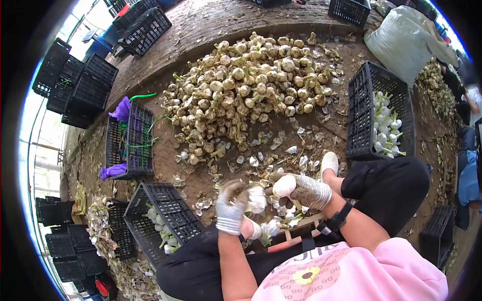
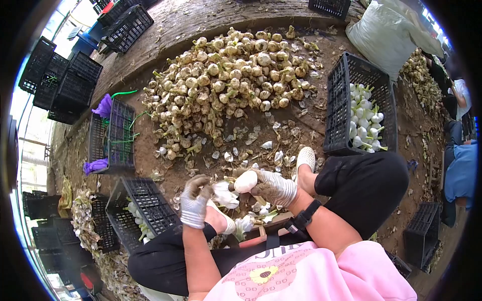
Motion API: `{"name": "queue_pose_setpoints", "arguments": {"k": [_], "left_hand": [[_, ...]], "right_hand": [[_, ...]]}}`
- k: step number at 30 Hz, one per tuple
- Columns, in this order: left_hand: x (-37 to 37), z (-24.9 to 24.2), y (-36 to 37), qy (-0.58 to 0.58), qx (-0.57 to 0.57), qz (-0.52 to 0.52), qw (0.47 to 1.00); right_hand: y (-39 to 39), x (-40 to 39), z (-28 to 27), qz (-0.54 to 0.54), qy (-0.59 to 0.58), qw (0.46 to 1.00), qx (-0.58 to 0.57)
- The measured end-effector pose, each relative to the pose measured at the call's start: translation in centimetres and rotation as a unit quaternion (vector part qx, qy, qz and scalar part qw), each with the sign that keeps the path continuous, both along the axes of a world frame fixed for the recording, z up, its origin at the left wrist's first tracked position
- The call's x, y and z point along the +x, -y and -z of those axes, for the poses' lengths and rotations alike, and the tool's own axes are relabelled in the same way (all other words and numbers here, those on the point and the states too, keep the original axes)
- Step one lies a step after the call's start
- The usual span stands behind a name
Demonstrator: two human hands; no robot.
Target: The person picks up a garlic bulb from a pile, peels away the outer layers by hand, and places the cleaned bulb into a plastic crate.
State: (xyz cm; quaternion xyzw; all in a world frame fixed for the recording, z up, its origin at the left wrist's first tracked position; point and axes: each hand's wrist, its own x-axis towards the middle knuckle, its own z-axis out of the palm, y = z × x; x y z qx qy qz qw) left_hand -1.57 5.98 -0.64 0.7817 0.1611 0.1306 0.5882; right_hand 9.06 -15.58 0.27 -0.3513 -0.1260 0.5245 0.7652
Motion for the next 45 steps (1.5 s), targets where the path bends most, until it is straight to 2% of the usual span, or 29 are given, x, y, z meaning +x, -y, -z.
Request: {"name": "queue_pose_setpoints", "arguments": {"k": [2, 4, 5, 6, 7, 8, 9, 10, 12, 15, 16, 18, 20, 21, 22, 24, 26, 27, 28, 30, 31, 32, 34, 36, 38, 40, 43, 44, 45], "left_hand": [[1.2, -3.1, 3.6, 0.061, 0.043, 0.008, 0.997], [2.0, -5.3, 6.3, 0.108, 0.206, 0.029, 0.972], [2.1, -4.3, 7.2, 0.131, 0.126, 0.034, 0.983], [2.3, -3.7, 7.0, 0.162, 0.201, 0.013, 0.966], [2.4, -2.8, 6.9, 0.139, 0.003, -0.036, 0.990], [2.5, -2.1, 6.9, 0.108, -0.198, -0.082, 0.971], [3.0, -1.4, 5.3, 0.105, -0.220, -0.128, 0.961], [2.7, -1.2, 3.5, 0.005, -0.205, -0.170, 0.964], [1.6, 2.7, 0.7, -0.014, -0.230, -0.157, 0.960], [1.1, 0.3, 1.6, -0.042, -0.165, -0.019, 0.985], [1.1, -1.5, 2.8, -0.064, -0.017, 0.018, 0.998], [1.4, -0.6, 4.4, -0.011, 0.036, 0.105, 0.994], [1.3, 0.0, 5.5, 0.006, 0.143, 0.158, 0.977], [1.3, -0.1, 5.4, -0.047, 0.078, 0.141, 0.986], [1.3, 0.4, 4.8, -0.083, -0.055, 0.083, 0.992], [1.2, 1.5, 1.4, 0.020, -0.202, -0.042, 0.978], [0.4, -0.5, -2.7, 0.101, -0.214, -0.256, 0.937], [-0.7, -0.7, -5.4, 0.226, -0.318, -0.329, 0.860], [-1.5, -0.8, -7.3, 0.344, -0.409, -0.388, 0.751], [-1.5, -3.0, -7.7, 0.320, -0.401, -0.602, 0.612], [-2.2, -1.2, -8.2, 0.307, -0.389, -0.561, 0.663], [-1.3, -0.7, -7.9, 0.278, -0.442, -0.549, 0.652], [1.1, 2.7, -8.0, 0.113, -0.384, -0.547, 0.735], [3.4, 7.4, -9.9, 0.029, -0.411, -0.539, 0.735], [6.8, 10.7, -11.0, -0.045, -0.339, -0.540, 0.769], [9.4, 14.3, -12.4, -0.094, -0.302, -0.489, 0.813], [13.3, 17.6, -15.0, -0.249, -0.167, -0.445, 0.844], [14.4, 19.6, -16.6, -0.305, -0.102, -0.394, 0.861], [15.0, 21.8, -17.5, -0.288, -0.085, -0.375, 0.877]], "right_hand": [[0.2, 0.0, 0.6, -0.004, -0.021, 1.000, -0.004], [-0.2, -0.5, 1.4, -0.006, -0.027, 1.000, -0.011], [0.1, -0.3, 1.7, -0.035, -0.028, 0.999, -0.003], [0.1, -0.2, 2.0, -0.064, -0.029, 0.998, 0.005], [0.0, -0.5, 0.6, -0.056, -0.035, 0.998, -0.013], [-0.2, -0.6, -0.4, -0.060, -0.039, 0.997, -0.001], [-0.4, -0.6, -1.2, -0.064, -0.043, 0.997, 0.010], [-0.4, -0.6, -1.8, -0.068, -0.047, 0.996, 0.022], [0.1, -0.2, -1.7, -0.048, -0.013, 0.999, -0.006], [0.0, 0.4, 0.2, -0.008, 0.085, 0.992, -0.091], [0.2, 0.9, 1.1, -0.039, 0.074, 0.985, -0.148], [-0.6, 1.0, 1.6, -0.036, 0.136, 0.975, -0.170], [-1.0, -0.5, 3.5, -0.001, 0.006, 0.986, -0.167], [-1.0, -0.4, 4.1, -0.007, -0.008, 0.987, -0.158], [-1.2, -0.1, 4.1, -0.011, -0.022, 0.989, -0.148], [-1.5, 0.6, 4.3, -0.019, -0.053, 0.990, -0.129], [-1.2, 1.1, 4.1, 0.013, 0.008, 0.989, -0.149], [-1.4, 1.3, 4.2, 0.025, 0.007, 0.985, -0.171], [-1.4, 1.5, 5.0, 0.022, -0.020, 0.986, -0.165], [-1.3, 1.2, 7.3, 0.015, -0.078, 0.985, -0.154], [-1.5, 0.9, 7.3, 0.010, -0.057, 0.984, -0.168], [-1.7, 0.7, 7.1, 0.006, -0.040, 0.983, -0.181], [-2.1, 0.5, 6.8, 0.002, -0.004, 0.978, -0.207], [-2.1, 0.3, 8.7, 0.056, -0.130, 0.978, -0.154], [-2.5, 1.0, 6.4, 0.048, -0.059, 0.975, -0.207], [-2.3, 1.8, 6.0, 0.030, -0.026, 0.966, -0.256], [-1.6, 2.3, 7.8, 0.046, -0.048, 0.956, -0.284], [-1.3, 2.6, 8.5, 0.046, -0.033, 0.949, -0.311], [-1.0, 2.8, 9.1, 0.046, -0.027, 0.941, -0.334]]}}
